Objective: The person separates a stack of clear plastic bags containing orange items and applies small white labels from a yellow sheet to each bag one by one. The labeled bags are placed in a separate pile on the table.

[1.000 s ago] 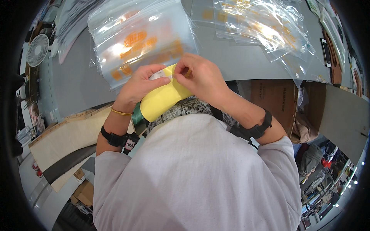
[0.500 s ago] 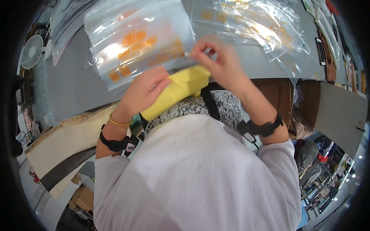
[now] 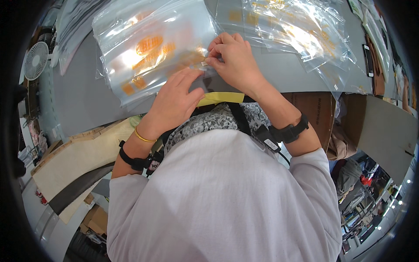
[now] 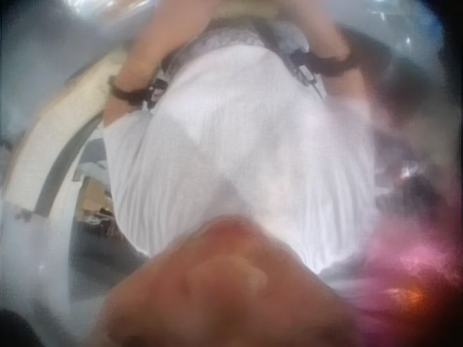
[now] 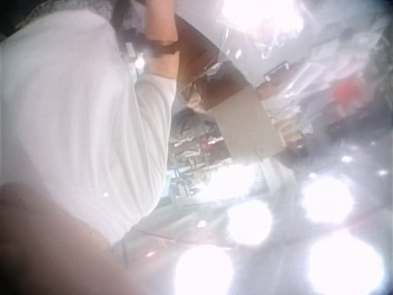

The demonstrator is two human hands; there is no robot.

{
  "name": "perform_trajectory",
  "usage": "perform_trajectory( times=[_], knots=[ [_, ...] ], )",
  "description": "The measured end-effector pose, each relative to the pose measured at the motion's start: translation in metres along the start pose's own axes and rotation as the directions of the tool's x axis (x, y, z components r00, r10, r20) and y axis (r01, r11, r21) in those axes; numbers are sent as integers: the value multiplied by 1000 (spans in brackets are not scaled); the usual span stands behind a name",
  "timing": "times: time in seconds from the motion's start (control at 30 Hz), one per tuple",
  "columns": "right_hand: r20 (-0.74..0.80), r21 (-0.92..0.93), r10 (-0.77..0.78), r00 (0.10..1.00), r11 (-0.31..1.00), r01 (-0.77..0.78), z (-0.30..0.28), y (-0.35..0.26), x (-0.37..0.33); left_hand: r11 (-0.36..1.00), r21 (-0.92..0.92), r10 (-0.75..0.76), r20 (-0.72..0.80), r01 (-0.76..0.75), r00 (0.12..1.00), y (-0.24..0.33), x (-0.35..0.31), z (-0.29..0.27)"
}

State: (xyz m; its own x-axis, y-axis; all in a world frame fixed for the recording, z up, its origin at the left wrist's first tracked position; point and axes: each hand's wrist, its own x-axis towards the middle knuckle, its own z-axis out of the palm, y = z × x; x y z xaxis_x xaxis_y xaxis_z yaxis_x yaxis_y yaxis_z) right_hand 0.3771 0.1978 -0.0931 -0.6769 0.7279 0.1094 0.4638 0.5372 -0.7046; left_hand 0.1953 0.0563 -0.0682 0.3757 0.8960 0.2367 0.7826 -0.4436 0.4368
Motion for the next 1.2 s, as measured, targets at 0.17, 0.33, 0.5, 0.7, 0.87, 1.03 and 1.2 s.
perform_trajectory(
  times=[0.17, 0.33, 0.5, 0.7, 0.87, 1.03, 1.2],
  knots=[
    [-34, -126, -35, 999, 992, 30, 3, -5, -4, 1000, -26, -4, 2, 4, 1000, -1, -1, 5],
    [49, -492, -234, 971, 840, 227, -15, 8, -4, 986, -168, -12, -171, -18, 985, -5, -8, 29],
    [75, -374, -5, 997, 927, 33, -24, 102, 77, 997, 57, 53, -171, -44, 984, -8, 6, 52],
    [30, -146, 194, 981, 971, -187, -21, 186, 141, 949, 305, 105, -76, -77, 992, -16, 27, 65],
    [-73, -110, 88, 993, 989, -96, -22, 123, 132, 937, 338, 140, -138, -86, 980, -31, 26, 82],
    [-174, -84, 46, 984, 995, -62, -39, 103, 127, 938, 334, 169, -218, -89, 961, -37, 19, 85],
    [-308, -200, -89, 947, 979, 27, -90, 235, 162, 966, 257, 71, -247, -6, 966, -22, 0, 53]
  ],
)
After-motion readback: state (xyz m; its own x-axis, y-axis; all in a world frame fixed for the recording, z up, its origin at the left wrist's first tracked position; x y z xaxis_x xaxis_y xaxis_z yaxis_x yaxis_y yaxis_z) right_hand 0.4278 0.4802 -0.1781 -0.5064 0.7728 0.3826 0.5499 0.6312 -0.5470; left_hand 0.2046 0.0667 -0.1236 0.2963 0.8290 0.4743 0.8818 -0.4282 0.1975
